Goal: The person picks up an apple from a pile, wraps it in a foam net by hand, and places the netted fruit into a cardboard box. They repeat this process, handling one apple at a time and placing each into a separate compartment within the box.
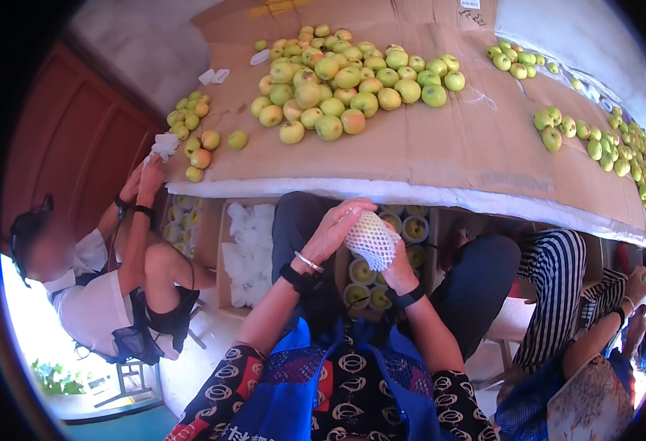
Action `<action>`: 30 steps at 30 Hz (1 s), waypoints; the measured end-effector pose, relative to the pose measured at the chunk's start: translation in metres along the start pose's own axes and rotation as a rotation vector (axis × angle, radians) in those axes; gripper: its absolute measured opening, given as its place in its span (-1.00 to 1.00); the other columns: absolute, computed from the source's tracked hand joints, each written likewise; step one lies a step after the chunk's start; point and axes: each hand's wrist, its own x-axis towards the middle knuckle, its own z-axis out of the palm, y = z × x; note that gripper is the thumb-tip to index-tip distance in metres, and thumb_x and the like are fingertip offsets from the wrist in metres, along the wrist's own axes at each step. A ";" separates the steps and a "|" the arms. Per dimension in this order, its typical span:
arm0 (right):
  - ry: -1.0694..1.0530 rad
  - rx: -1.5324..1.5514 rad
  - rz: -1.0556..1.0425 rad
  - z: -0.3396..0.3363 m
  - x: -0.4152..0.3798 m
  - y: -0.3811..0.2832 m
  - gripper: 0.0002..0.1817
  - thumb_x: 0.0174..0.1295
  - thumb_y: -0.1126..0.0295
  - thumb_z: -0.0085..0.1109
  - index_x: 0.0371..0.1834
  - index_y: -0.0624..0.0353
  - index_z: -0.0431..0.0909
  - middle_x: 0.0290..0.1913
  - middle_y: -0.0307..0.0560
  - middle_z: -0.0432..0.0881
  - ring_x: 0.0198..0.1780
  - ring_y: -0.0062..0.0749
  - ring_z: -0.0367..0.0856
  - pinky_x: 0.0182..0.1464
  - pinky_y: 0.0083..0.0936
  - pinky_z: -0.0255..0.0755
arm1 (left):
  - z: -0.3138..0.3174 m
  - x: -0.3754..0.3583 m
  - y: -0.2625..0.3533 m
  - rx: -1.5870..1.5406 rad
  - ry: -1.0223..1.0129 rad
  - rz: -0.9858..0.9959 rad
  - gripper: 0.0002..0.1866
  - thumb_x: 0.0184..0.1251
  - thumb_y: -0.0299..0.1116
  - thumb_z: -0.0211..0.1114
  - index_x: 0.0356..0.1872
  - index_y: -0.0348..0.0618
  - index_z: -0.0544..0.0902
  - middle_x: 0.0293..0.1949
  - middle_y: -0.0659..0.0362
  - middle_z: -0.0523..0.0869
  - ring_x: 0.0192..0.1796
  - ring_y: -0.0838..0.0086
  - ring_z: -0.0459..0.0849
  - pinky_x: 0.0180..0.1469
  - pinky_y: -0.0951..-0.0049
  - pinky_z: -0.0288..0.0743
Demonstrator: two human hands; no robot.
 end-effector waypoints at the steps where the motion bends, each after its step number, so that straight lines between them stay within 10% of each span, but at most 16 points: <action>1: 0.001 -0.054 -0.012 -0.001 -0.002 0.002 -0.61 0.23 0.44 -0.03 0.12 0.30 0.22 0.00 -0.11 0.47 -0.02 -0.53 0.47 0.01 -0.59 0.40 | 0.003 -0.001 -0.011 -0.005 -0.007 -0.004 -0.62 0.33 -0.19 -0.04 -0.05 -0.31 0.49 -0.06 0.09 0.53 0.01 0.46 0.47 0.09 0.52 0.29; 3: 0.052 0.017 0.017 -0.005 -0.001 0.005 -0.62 0.18 0.45 0.03 0.06 0.30 0.27 -0.10 -0.12 0.52 -0.09 -0.56 0.50 -0.06 -0.59 0.41 | 0.008 -0.004 -0.031 -0.328 0.075 -0.213 -0.63 0.33 -0.18 -0.04 -0.12 -0.32 0.52 -0.14 0.12 0.58 -0.09 0.48 0.53 0.02 0.50 0.37; 8: -0.014 -1.167 -0.179 0.009 -0.007 -0.028 -0.51 0.02 0.36 0.25 -0.01 0.34 0.33 -0.32 -0.10 0.61 -0.30 -0.59 0.56 -0.26 -0.60 0.44 | 0.012 -0.020 -0.074 -1.035 0.220 -0.423 -0.65 0.31 -0.22 -0.08 -0.08 -0.25 0.51 -0.16 0.09 0.61 -0.08 0.31 0.58 0.04 0.35 0.42; 11: 0.011 -0.715 0.262 0.011 -0.007 -0.053 -0.45 -0.01 0.30 0.29 0.02 0.32 0.32 -0.34 -0.09 0.62 -0.39 -0.54 0.57 -0.33 -0.60 0.44 | 0.008 -0.024 -0.059 -1.230 0.152 -0.386 -0.60 0.32 -0.19 -0.11 0.01 -0.24 0.45 -0.07 0.05 0.58 0.01 0.26 0.54 0.12 0.27 0.38; 13: 0.009 -0.527 0.287 0.015 -0.010 -0.067 -0.39 -0.07 0.30 0.34 0.04 0.29 0.32 -0.21 -0.07 0.59 -0.27 -0.51 0.56 -0.25 -0.60 0.42 | 0.004 -0.025 -0.053 -1.242 0.162 -0.370 -0.57 0.32 -0.17 -0.14 0.06 -0.23 0.41 -0.02 0.02 0.55 0.06 0.22 0.51 0.16 0.19 0.33; 15: 0.116 -0.568 -0.253 0.018 -0.014 -0.069 -0.36 -0.10 0.32 0.37 0.06 0.28 0.31 -0.02 -0.06 0.50 -0.09 -0.51 0.50 -0.14 -0.57 0.39 | 0.002 -0.024 -0.049 -1.321 0.196 -0.374 -0.58 0.30 -0.14 -0.10 0.07 -0.16 0.42 -0.01 -0.12 0.52 0.05 -0.02 0.49 0.10 0.07 0.37; 19: -0.054 -1.042 -0.624 0.036 -0.024 -0.074 -0.56 -0.19 0.38 0.39 -0.17 0.16 0.51 0.14 0.07 0.35 0.20 -0.05 0.29 0.10 -0.27 0.28 | 0.007 -0.025 -0.043 -1.388 0.193 -0.356 -0.62 0.31 -0.14 -0.10 -0.03 -0.15 0.48 -0.01 -0.06 0.54 0.06 -0.04 0.47 0.14 0.08 0.34; 23: 0.063 -1.138 -0.568 0.035 -0.022 -0.044 -0.71 -0.15 0.39 0.31 -0.30 0.17 0.56 0.17 0.18 0.29 0.27 0.19 0.15 0.26 -0.14 0.07 | 0.008 -0.027 -0.058 -1.294 0.181 -0.320 -0.62 0.30 -0.16 -0.10 -0.05 -0.20 0.48 -0.09 0.03 0.60 0.02 0.18 0.53 0.11 0.23 0.38; 30: 0.099 -1.476 -0.285 0.029 -0.023 -0.035 -0.40 -0.26 0.23 0.37 -0.13 0.38 0.47 0.28 0.28 0.06 0.33 0.20 -0.05 0.23 -0.03 -0.04 | 0.027 -0.032 -0.051 -0.930 0.349 -0.309 -0.63 0.37 -0.23 -0.11 0.05 -0.24 0.42 -0.10 0.05 0.60 -0.04 0.34 0.58 0.06 0.35 0.44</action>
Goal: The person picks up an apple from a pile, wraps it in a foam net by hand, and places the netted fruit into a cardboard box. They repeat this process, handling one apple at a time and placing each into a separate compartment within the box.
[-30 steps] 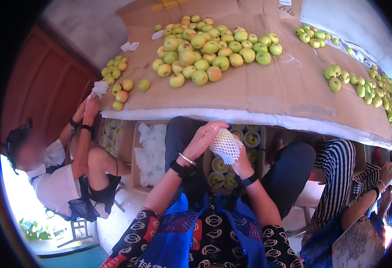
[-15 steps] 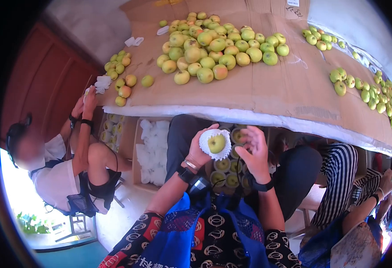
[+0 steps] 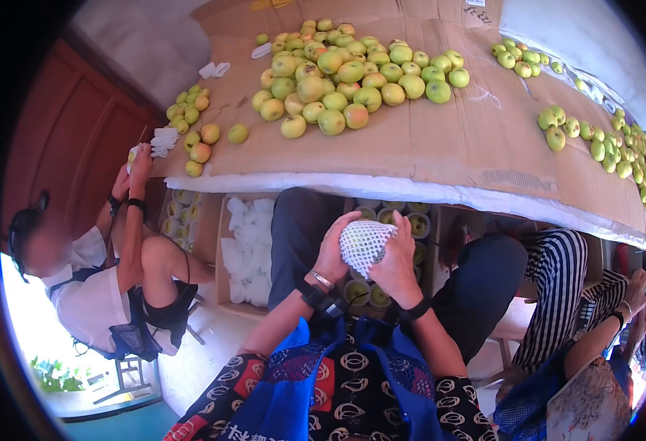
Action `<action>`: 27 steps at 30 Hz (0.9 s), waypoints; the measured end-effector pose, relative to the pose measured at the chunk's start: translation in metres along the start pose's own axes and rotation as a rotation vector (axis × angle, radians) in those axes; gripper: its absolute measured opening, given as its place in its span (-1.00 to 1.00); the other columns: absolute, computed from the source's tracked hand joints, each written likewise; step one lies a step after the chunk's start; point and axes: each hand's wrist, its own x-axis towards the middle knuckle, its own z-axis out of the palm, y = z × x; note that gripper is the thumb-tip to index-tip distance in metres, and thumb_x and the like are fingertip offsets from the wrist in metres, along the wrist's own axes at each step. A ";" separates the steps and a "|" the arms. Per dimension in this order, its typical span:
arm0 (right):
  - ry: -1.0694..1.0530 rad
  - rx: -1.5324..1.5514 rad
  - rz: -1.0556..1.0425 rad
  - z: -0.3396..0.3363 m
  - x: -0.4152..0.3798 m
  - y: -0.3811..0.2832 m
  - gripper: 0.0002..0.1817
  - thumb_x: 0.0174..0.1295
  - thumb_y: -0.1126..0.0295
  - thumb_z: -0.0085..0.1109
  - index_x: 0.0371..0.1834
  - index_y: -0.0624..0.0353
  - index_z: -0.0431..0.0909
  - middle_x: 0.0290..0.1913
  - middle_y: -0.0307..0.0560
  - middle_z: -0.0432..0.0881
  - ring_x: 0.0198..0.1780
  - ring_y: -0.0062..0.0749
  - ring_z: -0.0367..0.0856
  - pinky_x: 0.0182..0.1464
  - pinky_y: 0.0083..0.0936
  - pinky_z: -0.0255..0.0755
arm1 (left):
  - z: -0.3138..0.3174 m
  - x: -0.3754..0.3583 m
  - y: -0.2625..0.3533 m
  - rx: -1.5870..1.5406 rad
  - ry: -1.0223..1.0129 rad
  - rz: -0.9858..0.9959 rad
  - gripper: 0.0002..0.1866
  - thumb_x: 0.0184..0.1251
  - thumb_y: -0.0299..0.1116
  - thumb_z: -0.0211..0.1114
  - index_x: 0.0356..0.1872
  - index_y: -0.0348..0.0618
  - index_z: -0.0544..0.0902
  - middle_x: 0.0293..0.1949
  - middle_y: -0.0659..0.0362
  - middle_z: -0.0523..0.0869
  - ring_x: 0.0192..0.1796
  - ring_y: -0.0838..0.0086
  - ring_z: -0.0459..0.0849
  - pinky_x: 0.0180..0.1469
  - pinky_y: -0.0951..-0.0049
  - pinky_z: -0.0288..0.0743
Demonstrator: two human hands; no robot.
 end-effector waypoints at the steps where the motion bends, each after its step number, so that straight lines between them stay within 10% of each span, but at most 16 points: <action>1: -0.001 0.000 0.001 0.001 0.001 0.001 -0.40 -0.26 0.23 0.37 -0.13 0.38 0.47 0.28 0.28 0.06 0.33 0.20 -0.05 0.23 -0.03 -0.04 | 0.000 0.000 -0.002 -0.001 0.001 -0.001 -0.63 0.37 -0.23 -0.11 0.05 -0.24 0.42 -0.10 0.05 0.60 -0.04 0.34 0.58 0.06 0.35 0.44; 19: -0.038 0.110 0.030 0.001 0.008 0.014 -0.53 -0.18 0.27 0.35 -0.17 0.28 0.53 0.24 0.21 0.22 0.28 0.07 0.14 0.22 -0.10 0.05 | -0.020 0.009 -0.007 -0.185 -0.054 -0.104 -0.63 0.32 -0.20 -0.09 -0.03 -0.27 0.44 -0.08 0.06 0.59 0.02 0.34 0.54 0.09 0.38 0.41; 21: 0.136 0.604 0.034 -0.024 0.016 0.010 -0.61 -0.07 0.39 0.29 -0.13 0.26 0.50 0.14 0.11 0.37 0.19 -0.14 0.33 0.20 -0.26 0.15 | -0.022 0.007 -0.001 0.842 -0.176 0.331 -0.54 0.32 -0.12 -0.17 0.10 -0.20 0.39 0.06 -0.03 0.50 0.04 0.13 0.52 0.07 0.06 0.39; 25: 0.086 0.896 0.055 -0.032 0.016 0.019 -0.18 -0.18 0.30 0.42 0.18 0.30 0.21 0.20 0.04 0.30 0.24 -0.29 0.25 0.23 -0.34 0.12 | -0.015 0.011 0.015 -0.392 -0.162 -0.215 -0.50 0.31 -0.06 -0.17 0.16 -0.15 0.35 0.10 -0.02 0.46 0.09 0.08 0.47 0.08 -0.03 0.38; 27: -0.011 0.682 -0.018 -0.017 0.012 0.009 -0.05 -0.32 0.17 0.49 0.19 0.27 0.20 0.24 0.12 0.22 0.30 -0.18 0.15 0.27 -0.26 0.06 | -0.008 0.007 0.014 -0.348 -0.205 -0.183 -0.49 0.33 -0.06 -0.21 0.16 -0.16 0.35 0.11 -0.01 0.45 0.13 0.11 0.45 0.14 0.03 0.33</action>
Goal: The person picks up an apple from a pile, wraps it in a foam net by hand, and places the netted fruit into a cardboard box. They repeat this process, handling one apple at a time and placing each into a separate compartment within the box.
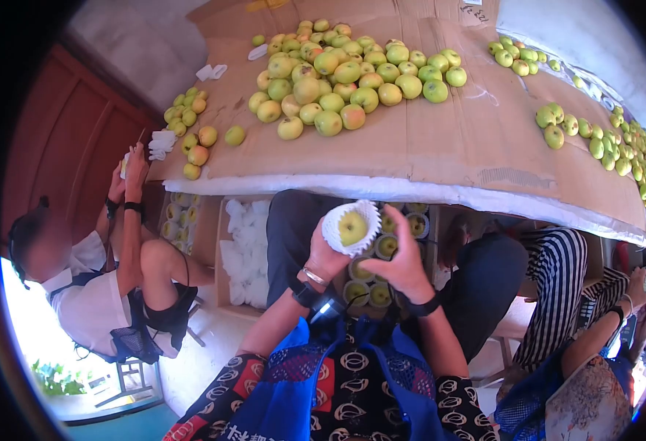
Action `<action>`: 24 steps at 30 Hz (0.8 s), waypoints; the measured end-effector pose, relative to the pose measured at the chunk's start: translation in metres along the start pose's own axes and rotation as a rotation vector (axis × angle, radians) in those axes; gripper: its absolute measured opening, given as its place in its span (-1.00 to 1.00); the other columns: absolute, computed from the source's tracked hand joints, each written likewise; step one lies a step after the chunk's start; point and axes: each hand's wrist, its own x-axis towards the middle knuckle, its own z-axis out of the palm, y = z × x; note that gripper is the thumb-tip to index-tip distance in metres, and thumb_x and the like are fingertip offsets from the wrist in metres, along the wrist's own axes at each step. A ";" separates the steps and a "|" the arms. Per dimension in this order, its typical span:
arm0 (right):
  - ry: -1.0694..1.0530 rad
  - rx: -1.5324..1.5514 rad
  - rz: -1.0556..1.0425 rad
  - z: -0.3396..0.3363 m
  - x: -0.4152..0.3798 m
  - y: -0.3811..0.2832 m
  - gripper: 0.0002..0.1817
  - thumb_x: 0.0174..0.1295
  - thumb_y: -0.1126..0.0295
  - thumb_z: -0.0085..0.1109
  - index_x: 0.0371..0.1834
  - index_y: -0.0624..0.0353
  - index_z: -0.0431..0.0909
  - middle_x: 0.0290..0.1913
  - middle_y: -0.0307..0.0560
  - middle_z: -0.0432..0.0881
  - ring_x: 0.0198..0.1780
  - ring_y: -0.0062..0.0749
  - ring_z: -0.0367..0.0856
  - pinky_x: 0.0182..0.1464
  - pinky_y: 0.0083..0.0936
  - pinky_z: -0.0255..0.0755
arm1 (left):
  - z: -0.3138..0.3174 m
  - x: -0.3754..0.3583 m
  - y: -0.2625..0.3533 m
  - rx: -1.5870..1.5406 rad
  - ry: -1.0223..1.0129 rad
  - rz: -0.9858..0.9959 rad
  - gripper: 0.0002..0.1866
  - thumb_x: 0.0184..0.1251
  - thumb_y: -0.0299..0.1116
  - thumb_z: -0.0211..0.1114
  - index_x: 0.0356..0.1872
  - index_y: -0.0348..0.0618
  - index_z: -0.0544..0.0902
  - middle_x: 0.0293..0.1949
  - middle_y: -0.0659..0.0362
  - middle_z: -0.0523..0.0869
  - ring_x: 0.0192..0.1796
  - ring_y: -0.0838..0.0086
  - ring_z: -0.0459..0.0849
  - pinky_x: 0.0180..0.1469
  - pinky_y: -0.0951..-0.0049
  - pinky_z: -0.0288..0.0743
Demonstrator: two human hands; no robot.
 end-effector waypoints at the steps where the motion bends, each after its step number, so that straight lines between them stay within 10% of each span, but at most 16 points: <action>1: 0.016 -0.108 -0.084 0.010 0.001 0.006 0.00 -0.40 0.10 0.51 0.18 0.26 0.21 0.25 0.19 0.19 0.32 -0.01 0.09 0.29 -0.20 0.01 | 0.002 -0.001 -0.005 0.067 0.009 0.047 -0.53 0.36 -0.12 -0.24 0.12 -0.20 0.35 0.09 0.02 0.47 0.13 0.19 0.45 0.18 0.14 0.31; 18: 0.175 -0.432 -0.111 0.020 -0.001 0.003 -0.16 -0.46 0.15 0.50 0.04 0.18 0.39 0.30 0.17 0.03 0.33 0.17 -0.07 0.24 0.04 -0.09 | 0.033 -0.003 -0.014 0.322 0.182 0.159 -0.35 0.31 0.17 -0.20 0.18 -0.18 0.27 0.13 0.03 0.43 0.18 0.22 0.39 0.25 0.19 0.21; 24: 0.094 -0.503 -0.097 0.020 -0.007 0.010 -0.15 -0.45 0.16 0.47 0.07 0.14 0.38 0.32 0.16 0.02 0.33 0.18 -0.07 0.24 0.05 -0.12 | 0.036 -0.010 -0.014 -0.045 -0.027 -0.185 -0.42 0.36 0.05 -0.21 0.10 -0.25 0.40 0.08 0.02 0.49 0.12 0.27 0.46 0.23 0.28 0.25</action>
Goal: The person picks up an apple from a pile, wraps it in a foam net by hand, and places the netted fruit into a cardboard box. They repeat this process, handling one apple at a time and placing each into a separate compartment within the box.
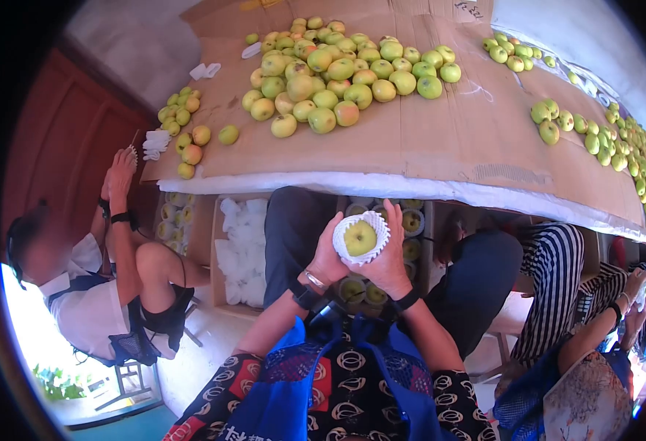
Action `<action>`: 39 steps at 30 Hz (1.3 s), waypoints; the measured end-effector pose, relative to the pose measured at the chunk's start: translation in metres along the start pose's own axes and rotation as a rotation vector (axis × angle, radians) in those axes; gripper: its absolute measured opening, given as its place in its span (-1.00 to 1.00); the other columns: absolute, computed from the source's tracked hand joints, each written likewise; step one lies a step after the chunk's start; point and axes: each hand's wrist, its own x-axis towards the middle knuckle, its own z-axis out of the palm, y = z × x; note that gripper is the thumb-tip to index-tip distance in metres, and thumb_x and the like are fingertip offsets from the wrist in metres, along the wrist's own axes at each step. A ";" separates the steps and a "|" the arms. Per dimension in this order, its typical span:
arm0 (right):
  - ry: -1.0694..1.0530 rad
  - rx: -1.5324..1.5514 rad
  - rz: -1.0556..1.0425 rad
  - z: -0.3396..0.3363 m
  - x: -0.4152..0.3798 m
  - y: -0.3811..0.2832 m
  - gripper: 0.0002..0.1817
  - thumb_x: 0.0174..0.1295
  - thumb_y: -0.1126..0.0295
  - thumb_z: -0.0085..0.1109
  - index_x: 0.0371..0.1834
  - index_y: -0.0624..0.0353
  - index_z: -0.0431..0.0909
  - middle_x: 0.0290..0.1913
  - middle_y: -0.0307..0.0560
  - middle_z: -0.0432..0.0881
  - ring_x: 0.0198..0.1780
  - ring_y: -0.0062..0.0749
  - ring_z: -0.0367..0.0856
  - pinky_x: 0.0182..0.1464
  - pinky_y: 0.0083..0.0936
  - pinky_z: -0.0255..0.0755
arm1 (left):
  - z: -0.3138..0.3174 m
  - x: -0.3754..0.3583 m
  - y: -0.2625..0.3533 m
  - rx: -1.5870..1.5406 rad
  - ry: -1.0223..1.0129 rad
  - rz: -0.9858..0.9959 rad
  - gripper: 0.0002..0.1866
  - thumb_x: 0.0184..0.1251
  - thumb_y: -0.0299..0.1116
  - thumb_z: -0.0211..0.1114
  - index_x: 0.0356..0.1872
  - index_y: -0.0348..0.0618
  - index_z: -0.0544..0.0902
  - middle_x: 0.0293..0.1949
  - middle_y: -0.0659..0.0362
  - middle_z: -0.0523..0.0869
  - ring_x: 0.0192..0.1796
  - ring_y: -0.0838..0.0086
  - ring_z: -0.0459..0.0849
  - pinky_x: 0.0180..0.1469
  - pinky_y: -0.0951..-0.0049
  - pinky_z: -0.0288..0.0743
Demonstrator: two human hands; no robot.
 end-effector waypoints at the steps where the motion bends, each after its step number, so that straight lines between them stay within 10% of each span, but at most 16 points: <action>1: -0.009 -0.005 -0.010 0.002 0.001 0.000 -0.15 -0.44 0.16 0.46 0.09 0.13 0.37 0.32 0.16 0.03 0.33 0.18 -0.07 0.25 0.05 -0.13 | 0.002 0.000 0.000 0.049 0.118 0.022 -0.42 0.35 0.06 -0.21 0.09 -0.26 0.40 0.07 0.02 0.50 0.11 0.25 0.48 0.22 0.26 0.26; 5: -0.069 -0.028 0.008 0.006 0.000 0.007 -0.13 -0.43 0.15 0.45 0.11 0.16 0.35 0.30 0.15 0.08 0.33 0.10 0.01 0.27 -0.05 -0.09 | 0.000 0.003 0.000 0.133 0.234 0.106 -0.43 0.35 0.04 -0.21 0.09 -0.24 0.41 0.05 0.03 0.52 0.08 0.23 0.50 0.18 0.22 0.30; 10: -0.009 0.706 0.242 -0.020 0.013 0.029 -0.26 -0.14 0.15 0.33 0.12 0.27 0.29 0.25 0.08 0.23 0.27 -0.22 0.20 0.26 -0.34 0.06 | -0.009 -0.001 0.010 0.203 0.266 0.126 -0.43 0.36 0.05 -0.26 0.09 -0.22 0.41 0.01 0.06 0.55 0.05 0.25 0.53 0.09 0.18 0.39; 15: -0.016 0.503 0.087 -0.026 0.011 0.021 -0.87 0.06 0.49 0.13 -0.31 0.17 0.59 0.21 0.08 0.31 0.23 -0.21 0.28 0.21 -0.39 0.14 | -0.004 0.004 0.004 0.306 0.323 0.144 -0.40 0.34 0.12 -0.26 0.03 -0.19 0.45 -0.03 0.09 0.57 -0.05 0.33 0.58 -0.03 0.29 0.46; 25: -0.056 0.415 0.052 -0.002 0.003 0.024 -0.46 -0.19 0.44 0.28 -0.04 0.26 0.39 0.19 0.10 0.33 0.18 -0.13 0.36 0.18 -0.36 0.22 | -0.029 0.010 -0.007 0.686 0.444 0.419 -0.74 0.31 -0.29 0.00 -0.19 -0.25 0.54 -0.33 0.23 0.61 -0.32 0.60 0.59 -0.30 0.57 0.46; 35: -0.231 0.403 0.245 -0.007 0.008 0.012 -0.47 -0.11 0.37 0.23 -0.02 0.29 0.32 -0.14 0.01 0.51 -0.06 -0.32 0.50 0.04 -0.47 0.33 | -0.032 0.006 -0.009 0.886 0.499 0.189 -0.76 0.27 -0.31 0.04 -0.21 -0.26 0.56 -0.39 0.26 0.59 -0.40 0.66 0.52 -0.37 0.62 0.41; 39: -0.284 0.287 0.111 -0.005 0.008 0.013 -0.46 -0.12 0.33 0.20 -0.03 0.29 0.30 -0.17 0.11 0.50 -0.11 -0.11 0.51 -0.02 -0.36 0.36 | -0.039 0.006 -0.006 1.005 0.458 0.148 -0.75 0.26 -0.32 0.05 -0.19 -0.27 0.56 -0.39 0.25 0.60 -0.40 0.66 0.53 -0.38 0.63 0.40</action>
